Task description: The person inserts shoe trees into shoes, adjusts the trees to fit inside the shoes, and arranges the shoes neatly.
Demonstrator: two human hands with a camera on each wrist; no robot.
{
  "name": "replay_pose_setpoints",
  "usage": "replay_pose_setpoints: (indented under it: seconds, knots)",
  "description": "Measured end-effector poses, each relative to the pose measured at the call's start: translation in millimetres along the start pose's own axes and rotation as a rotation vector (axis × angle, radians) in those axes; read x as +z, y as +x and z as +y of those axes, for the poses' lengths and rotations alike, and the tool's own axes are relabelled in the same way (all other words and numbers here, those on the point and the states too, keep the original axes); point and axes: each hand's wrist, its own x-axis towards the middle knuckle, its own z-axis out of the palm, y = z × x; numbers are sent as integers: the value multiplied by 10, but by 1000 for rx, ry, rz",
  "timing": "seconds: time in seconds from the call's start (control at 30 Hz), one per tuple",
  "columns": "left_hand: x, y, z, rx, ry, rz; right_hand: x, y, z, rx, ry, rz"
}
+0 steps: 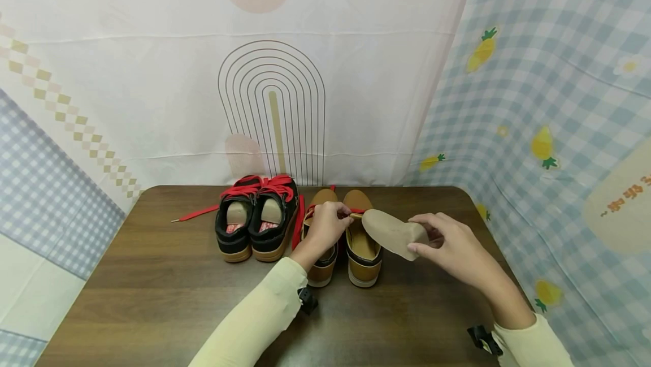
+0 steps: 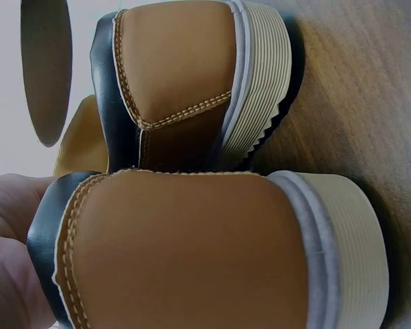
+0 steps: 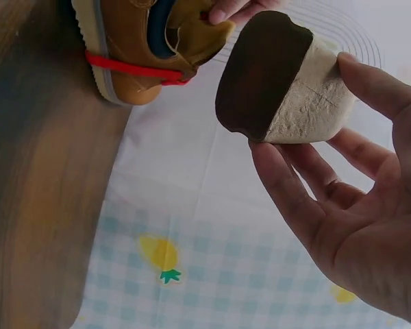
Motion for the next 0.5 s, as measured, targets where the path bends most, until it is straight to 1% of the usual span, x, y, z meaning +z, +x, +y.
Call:
replay_pose_setpoints:
  seconds: [0.17,0.4,0.5]
  knots:
    - [-1,1,1,4,1,2,6,-21,-39,-17,-2,-2]
    - [2,7,-2,28,13,13,11,-49,-129,-46,17,-31]
    - [0,11,-4,36,23,23,32,-59,-162,-47,16,-46]
